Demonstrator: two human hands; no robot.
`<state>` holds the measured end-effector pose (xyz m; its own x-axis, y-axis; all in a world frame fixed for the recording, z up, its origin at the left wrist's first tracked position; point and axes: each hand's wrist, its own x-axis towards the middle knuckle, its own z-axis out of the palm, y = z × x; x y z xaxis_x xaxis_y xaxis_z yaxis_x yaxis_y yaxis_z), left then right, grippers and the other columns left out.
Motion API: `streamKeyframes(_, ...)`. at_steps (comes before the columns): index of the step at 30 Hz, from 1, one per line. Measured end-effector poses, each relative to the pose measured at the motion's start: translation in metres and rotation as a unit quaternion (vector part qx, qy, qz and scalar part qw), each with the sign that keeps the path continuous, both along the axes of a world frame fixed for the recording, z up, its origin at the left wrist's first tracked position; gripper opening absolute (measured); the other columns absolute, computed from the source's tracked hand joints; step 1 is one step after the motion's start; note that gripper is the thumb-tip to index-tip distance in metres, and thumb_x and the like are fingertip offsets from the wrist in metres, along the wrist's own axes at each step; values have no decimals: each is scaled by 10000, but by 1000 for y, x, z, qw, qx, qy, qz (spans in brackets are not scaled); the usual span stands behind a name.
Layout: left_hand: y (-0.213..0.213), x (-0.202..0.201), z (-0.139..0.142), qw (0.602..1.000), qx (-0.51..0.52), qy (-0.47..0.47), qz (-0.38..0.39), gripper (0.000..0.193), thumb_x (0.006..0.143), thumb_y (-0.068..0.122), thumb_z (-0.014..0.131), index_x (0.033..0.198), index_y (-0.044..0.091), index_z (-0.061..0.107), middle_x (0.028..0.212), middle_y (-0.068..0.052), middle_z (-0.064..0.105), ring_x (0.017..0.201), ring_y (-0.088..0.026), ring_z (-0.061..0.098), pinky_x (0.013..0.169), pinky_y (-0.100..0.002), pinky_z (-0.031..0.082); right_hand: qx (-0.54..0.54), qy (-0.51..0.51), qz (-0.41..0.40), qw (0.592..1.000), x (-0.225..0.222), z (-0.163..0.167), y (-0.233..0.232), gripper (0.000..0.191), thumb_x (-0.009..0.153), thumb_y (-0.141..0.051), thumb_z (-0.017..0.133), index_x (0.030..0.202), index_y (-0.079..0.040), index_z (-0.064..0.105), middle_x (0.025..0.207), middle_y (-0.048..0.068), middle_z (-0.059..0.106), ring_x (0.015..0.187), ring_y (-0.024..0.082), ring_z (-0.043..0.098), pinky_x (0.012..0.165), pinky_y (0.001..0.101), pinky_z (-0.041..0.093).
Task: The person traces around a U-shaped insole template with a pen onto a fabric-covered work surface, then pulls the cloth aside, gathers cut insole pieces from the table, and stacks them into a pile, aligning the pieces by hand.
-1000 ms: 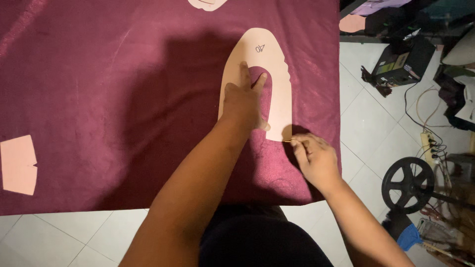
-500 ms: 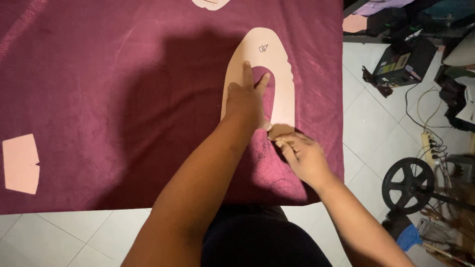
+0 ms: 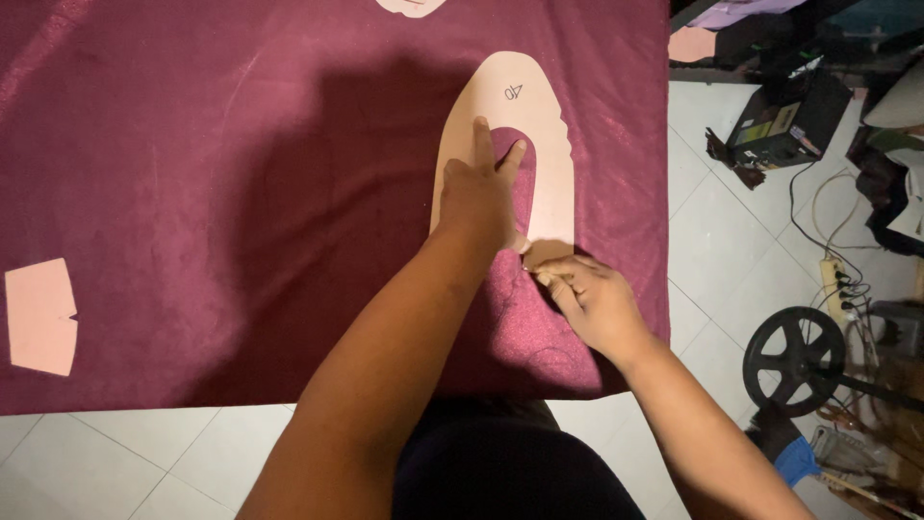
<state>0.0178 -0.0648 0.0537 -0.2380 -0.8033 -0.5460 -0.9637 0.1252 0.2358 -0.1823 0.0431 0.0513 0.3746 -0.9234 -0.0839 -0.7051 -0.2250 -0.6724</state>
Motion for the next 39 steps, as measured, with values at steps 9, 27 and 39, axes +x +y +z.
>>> streamKeyframes(9, -2, 0, 3, 1000, 7, -12, -2, 1489, 512, 632, 949, 1650, 328, 36, 1692, -249, -88, 963, -284, 578, 813, -328, 539, -10, -22, 15, 1000, -7, -2, 0, 141, 959, -134, 657, 1038, -34, 717, 1058, 104, 763, 973, 284, 746, 894, 368, 586)
streamKeyframes(27, -1, 1, 10, 998, 48, 16, 31, 1461, 544, 519, 985, 1648, 349, 42, 1706, -179, -124, 1043, -308, 561, 877, -365, 560, -42, 45, -97, 993, -37, 6, 14, 125, 971, -119, 682, 1047, -39, 740, 1046, 111, 766, 971, 266, 738, 858, 352, 579)
streamKeyframes(39, -1, 2, 7, 999, 20, -23, -12, 1484, 533, 634, 946, 1659, 314, 36, 1693, -244, -76, 980, -305, 592, 829, -369, 539, -53, 7, -55, 997, -7, 2, 18, 135, 961, -141, 678, 1036, -46, 737, 1037, 115, 757, 959, 283, 737, 870, 361, 580)
